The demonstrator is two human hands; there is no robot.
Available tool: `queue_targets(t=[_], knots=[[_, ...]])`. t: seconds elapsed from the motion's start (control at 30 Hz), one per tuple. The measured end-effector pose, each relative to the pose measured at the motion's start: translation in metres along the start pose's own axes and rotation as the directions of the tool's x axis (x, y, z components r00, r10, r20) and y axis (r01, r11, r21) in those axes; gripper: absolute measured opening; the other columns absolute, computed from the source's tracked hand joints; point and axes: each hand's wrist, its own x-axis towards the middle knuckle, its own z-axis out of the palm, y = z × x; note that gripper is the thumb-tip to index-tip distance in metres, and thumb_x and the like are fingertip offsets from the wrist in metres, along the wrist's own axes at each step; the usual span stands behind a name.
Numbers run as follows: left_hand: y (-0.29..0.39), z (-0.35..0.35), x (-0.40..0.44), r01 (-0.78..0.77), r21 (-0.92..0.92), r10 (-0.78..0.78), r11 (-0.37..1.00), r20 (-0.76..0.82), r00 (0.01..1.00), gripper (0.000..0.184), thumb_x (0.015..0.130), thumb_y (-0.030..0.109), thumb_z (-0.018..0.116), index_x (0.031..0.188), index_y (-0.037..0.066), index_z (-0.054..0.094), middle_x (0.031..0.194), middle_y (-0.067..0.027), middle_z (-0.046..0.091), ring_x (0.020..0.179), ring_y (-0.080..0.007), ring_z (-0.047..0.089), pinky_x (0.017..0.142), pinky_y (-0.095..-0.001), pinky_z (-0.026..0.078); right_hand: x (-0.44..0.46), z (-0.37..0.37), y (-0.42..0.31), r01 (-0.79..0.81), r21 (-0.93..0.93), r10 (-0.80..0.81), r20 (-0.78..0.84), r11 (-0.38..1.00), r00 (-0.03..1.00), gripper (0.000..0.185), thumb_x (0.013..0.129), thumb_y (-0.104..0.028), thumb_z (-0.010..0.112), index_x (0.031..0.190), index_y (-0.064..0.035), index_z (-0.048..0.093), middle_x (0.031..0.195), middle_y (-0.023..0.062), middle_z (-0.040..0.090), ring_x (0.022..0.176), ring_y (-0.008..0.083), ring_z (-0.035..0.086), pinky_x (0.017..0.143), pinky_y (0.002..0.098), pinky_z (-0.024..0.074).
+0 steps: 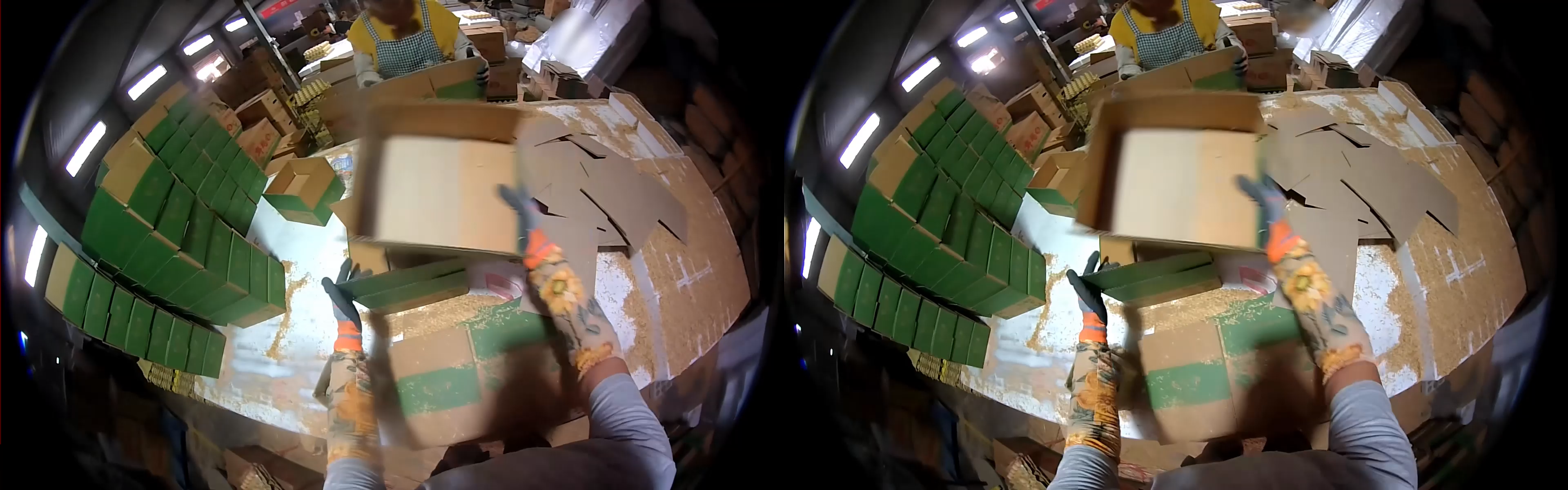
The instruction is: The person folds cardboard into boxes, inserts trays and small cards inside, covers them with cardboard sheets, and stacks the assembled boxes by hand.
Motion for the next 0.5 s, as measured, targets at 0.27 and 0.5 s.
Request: queue_targets(t=[0.27, 0.5], knots=[[0.001, -0.017, 0.013, 0.068, -0.208, -0.099, 0.976, -0.14, 0.985, 0.077, 0.092, 0.063, 0.033, 0.138, 0.002, 0.038, 0.113, -0.0046, 0.055, 0.099, -0.0161, 0.05, 0.093, -0.0288, 0.036, 0.009, 0.049, 0.045, -0.075, -0.442, 0.167, 0.172, 0.894, 0.971, 0.067, 0.077, -0.038, 0.07, 0.128, 0.0, 0.049, 0.118, 0.0103, 0.059, 0.105, 0.0199, 0.053, 0.091, 0.0306, 0.0408], [0.012, -0.014, 0.013, 0.136, 0.047, -0.134, 0.99, -0.039, 0.99, 0.085, 0.091, 0.067, 0.021, 0.135, -0.003, 0.04, 0.135, -0.0135, 0.046, 0.126, -0.0243, 0.041, 0.108, -0.0313, 0.025, 0.014, 0.026, 0.077, 0.253, -0.628, -0.178, 0.182, 0.736, 0.967, 0.068, 0.08, -0.032, 0.068, 0.134, -0.0019, 0.041, 0.13, 0.0116, 0.05, 0.119, 0.0229, 0.046, 0.103, 0.033, 0.0343]])
